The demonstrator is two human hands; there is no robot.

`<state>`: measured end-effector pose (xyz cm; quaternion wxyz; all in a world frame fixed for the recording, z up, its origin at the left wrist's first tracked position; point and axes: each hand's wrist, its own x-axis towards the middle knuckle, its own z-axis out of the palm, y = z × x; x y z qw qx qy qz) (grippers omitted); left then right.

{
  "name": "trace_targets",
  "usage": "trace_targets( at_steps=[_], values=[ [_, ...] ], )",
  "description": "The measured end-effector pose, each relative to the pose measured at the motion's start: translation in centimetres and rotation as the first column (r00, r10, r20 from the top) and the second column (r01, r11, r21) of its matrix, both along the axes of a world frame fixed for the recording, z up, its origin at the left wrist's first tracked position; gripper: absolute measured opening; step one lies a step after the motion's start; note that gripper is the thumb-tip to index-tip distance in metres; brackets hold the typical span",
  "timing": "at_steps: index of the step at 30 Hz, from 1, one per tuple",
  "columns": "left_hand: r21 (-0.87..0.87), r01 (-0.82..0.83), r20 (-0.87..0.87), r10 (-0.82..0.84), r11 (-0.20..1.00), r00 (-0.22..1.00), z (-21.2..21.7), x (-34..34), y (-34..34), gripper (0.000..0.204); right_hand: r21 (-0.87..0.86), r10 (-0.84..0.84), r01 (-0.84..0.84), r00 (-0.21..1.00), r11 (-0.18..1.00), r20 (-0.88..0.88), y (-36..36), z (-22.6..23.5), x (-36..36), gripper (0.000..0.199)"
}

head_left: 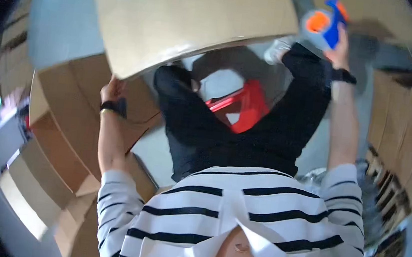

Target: The recorder is using a handheld tape dispenser to seal cardboard boxes in a factory setting.

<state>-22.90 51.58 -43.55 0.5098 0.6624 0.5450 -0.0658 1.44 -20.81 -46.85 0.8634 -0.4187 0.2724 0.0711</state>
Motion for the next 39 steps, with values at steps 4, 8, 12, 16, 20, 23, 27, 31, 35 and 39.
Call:
trace_targets(
  at_steps=[4,8,12,16,20,23,27,31,35,39],
  values=[
    [-0.431,0.075,0.083,-0.044,0.899,0.996,1.9,0.5,-2.1,0.055,-0.111,0.124,-0.111,0.984,0.988,0.124,-1.7,1.5,0.7,0.040],
    [-0.210,-0.003,0.172,0.040,0.978,0.984,0.0,-0.8,-2.8,0.035,-0.019,0.218,-0.218,0.965,0.976,0.146,-3.1,3.5,0.1,0.040],
    [-0.267,0.067,0.388,0.043,0.961,0.920,-2.9,-2.6,-2.0,0.027,0.024,0.429,-0.450,0.865,0.893,0.261,-2.8,5.2,-0.2,0.040],
    [-0.022,0.209,0.538,-0.165,0.978,0.827,-3.9,-3.2,-1.7,0.014,-0.086,0.373,-0.364,0.917,0.927,0.140,-1.5,7.2,-0.7,0.043],
    [0.277,0.132,0.518,-0.264,0.952,0.813,-3.8,-2.6,-3.1,0.015,-0.260,0.408,-0.360,0.899,0.896,0.161,0.1,9.3,-1.1,0.043],
    [0.305,0.077,0.580,-0.249,0.949,0.775,-4.6,-1.6,-4.0,0.024,-0.252,0.422,-0.374,0.889,0.892,0.176,1.1,10.4,-1.1,0.040],
    [0.628,0.365,-0.219,-0.294,0.687,0.930,-6.4,0.2,-4.3,0.055,-0.303,0.472,-0.412,0.867,0.859,0.159,1.7,11.3,-1.5,0.038],
    [-0.043,0.918,-0.592,-0.751,0.394,0.294,-5.4,1.9,-7.9,0.054,-0.331,0.334,-0.286,0.938,0.899,0.096,0.9,11.2,-1.7,0.036],
    [0.471,0.878,-0.286,-0.927,0.084,0.242,-0.2,3.8,-16.9,0.035,-0.314,0.216,-0.180,0.973,0.932,0.085,-0.5,10.1,-1.7,0.031],
    [0.878,0.477,-0.104,-0.984,-0.023,0.143,1.8,10.4,-23.9,0.053,-0.281,0.317,-0.272,0.939,0.920,0.131,-1.9,8.7,-2.1,0.039]
  ],
)
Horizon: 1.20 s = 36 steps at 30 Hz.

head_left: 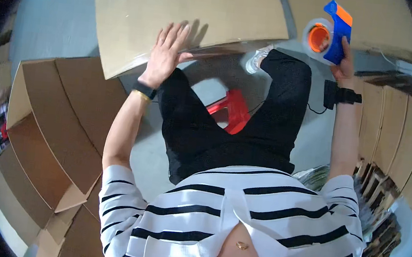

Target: The recorder is using a handheld tape dispenser to seal cardboard boxes in a factory setting.

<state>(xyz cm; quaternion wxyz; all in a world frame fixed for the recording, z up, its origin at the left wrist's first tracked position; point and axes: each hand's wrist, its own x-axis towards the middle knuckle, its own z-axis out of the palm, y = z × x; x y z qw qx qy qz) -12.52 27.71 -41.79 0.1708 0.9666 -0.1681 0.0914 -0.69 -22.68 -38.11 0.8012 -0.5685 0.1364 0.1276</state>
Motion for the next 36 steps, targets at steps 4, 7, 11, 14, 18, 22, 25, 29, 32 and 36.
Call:
trace_targets(
  at_steps=[4,7,11,14,18,22,25,29,32,36],
  values=[
    [0.392,0.113,-0.147,-0.060,0.913,0.987,-3.8,4.0,-3.2,0.074,0.041,0.050,-0.049,0.998,0.998,-0.034,-1.1,-0.8,-0.9,0.039],
    [0.486,0.104,-0.174,-0.020,0.868,0.984,-5.3,4.4,-3.7,0.076,0.130,-0.095,0.094,0.995,0.987,-0.002,-1.3,-1.7,-2.1,0.039],
    [0.359,0.148,-0.095,-0.122,0.922,0.988,-5.4,7.8,-9.3,0.073,0.168,-0.258,0.257,0.966,0.952,-0.014,-1.3,-3.8,-2.9,0.042],
    [0.279,0.234,-0.137,-0.202,0.931,0.970,-5.9,11.5,-15.7,0.070,0.277,-0.236,0.226,0.972,0.934,0.000,-1.8,-5.0,-3.3,0.048],
    [0.383,0.433,-0.124,-0.419,0.816,0.899,-7.0,15.2,-21.4,0.068,0.386,-0.154,0.123,0.987,0.914,0.049,-2.9,-5.6,-4.3,0.050],
    [0.311,0.370,-0.087,-0.361,0.875,0.928,-7.4,16.6,-23.5,0.065,0.437,-0.173,0.147,0.985,0.888,0.021,-4.0,-5.8,-4.7,0.046],
    [0.277,0.349,-0.107,-0.332,0.895,0.937,-7.4,17.0,-24.7,0.045,0.458,-0.101,0.059,0.993,0.887,0.068,-4.6,-6.1,-4.5,0.043],
    [0.324,0.335,-0.093,-0.323,0.885,0.942,-7.5,17.3,-26.0,0.042,0.503,-0.157,0.118,0.987,0.856,0.036,-4.8,-6.9,-4.1,0.041],
    [0.316,0.347,-0.066,-0.344,0.883,0.936,-7.7,17.5,-26.3,0.037,0.472,-0.131,0.092,0.990,0.877,0.050,-4.9,-7.5,-4.0,0.039],
    [0.311,0.379,-0.088,-0.370,0.872,0.925,-7.9,17.8,-26.4,0.028,0.558,-0.019,-0.075,0.987,0.827,0.161,-5.3,-8.0,-3.9,0.040]
  ],
)
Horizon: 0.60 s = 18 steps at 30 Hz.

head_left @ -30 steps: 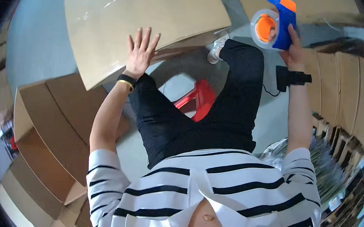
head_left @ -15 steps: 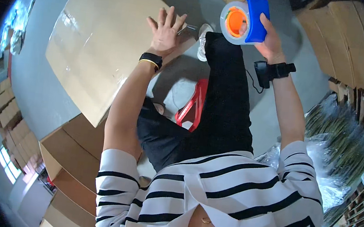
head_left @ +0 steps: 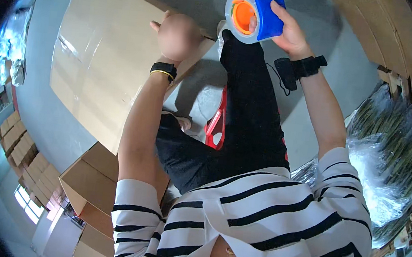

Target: The recorder is using a handheld tape dispenser to seal cardboard boxes in a factory setting.

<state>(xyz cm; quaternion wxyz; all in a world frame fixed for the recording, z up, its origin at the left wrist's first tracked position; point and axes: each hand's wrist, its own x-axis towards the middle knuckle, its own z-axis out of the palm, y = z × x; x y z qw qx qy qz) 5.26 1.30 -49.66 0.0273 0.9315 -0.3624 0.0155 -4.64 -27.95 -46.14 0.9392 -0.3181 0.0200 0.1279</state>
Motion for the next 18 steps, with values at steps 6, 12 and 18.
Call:
trace_targets(
  at_steps=[6,12,18],
  values=[
    [0.089,-0.020,-0.009,0.021,0.996,1.000,-0.2,0.1,-0.6,0.024,-0.063,-0.169,0.163,0.981,0.985,-0.098,0.1,0.4,0.0,0.044],
    [0.095,-0.043,-0.033,0.046,0.995,0.998,-0.4,0.3,-0.7,0.025,-0.155,-0.280,0.257,0.948,0.954,-0.153,-0.1,0.3,-0.4,0.046],
    [-0.067,0.002,-0.140,-0.011,0.998,0.990,-0.8,0.7,-0.1,0.021,-0.123,-0.283,0.265,0.947,0.956,-0.152,-0.3,-1.3,-0.5,0.050]
  ],
)
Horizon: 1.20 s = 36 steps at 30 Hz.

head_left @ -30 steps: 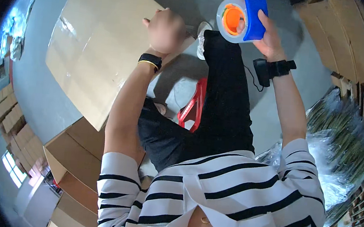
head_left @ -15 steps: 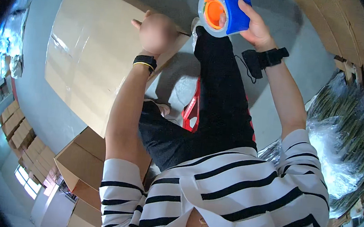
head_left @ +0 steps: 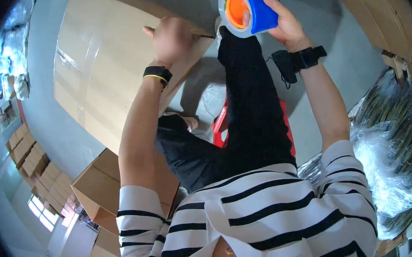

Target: The recorder is using a handheld tape dispenser to seal cardboard boxes in a factory setting.

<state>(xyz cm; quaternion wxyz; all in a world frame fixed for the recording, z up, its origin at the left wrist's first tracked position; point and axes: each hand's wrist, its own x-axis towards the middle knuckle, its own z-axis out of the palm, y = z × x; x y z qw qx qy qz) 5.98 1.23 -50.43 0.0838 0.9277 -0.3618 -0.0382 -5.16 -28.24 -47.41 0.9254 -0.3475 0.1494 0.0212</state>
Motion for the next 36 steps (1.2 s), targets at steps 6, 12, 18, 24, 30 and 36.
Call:
trace_targets(
  at_steps=[6,12,18,24,30,36],
  values=[
    [0.085,0.121,0.104,-0.130,0.989,0.986,-0.8,0.4,0.9,0.015,-0.041,-0.007,0.006,1.000,0.999,-0.020,0.5,0.8,0.1,0.050],
    [0.053,0.189,0.055,-0.192,0.981,0.980,-0.6,0.8,1.2,0.014,0.119,0.069,-0.072,0.997,0.990,0.030,0.8,2.5,0.6,0.052],
    [0.105,0.159,-0.069,-0.152,0.982,0.986,0.4,0.9,1.0,0.013,0.112,0.073,-0.074,0.997,0.991,0.020,0.8,2.9,0.4,0.050],
    [0.047,0.190,-0.110,-0.184,0.981,0.977,0.9,1.0,0.9,0.012,0.100,0.064,-0.062,0.998,0.993,-0.011,1.0,3.5,0.4,0.048],
    [0.123,0.149,-0.034,-0.146,0.981,0.989,0.0,0.8,0.6,0.022,0.059,0.086,-0.089,0.995,0.994,0.042,1.2,4.5,0.5,0.050],
    [0.178,0.108,0.127,-0.132,0.978,0.983,-0.7,0.5,0.5,0.044,0.069,0.080,-0.084,0.996,0.994,0.049,1.5,3.8,0.6,0.048]
  ],
)
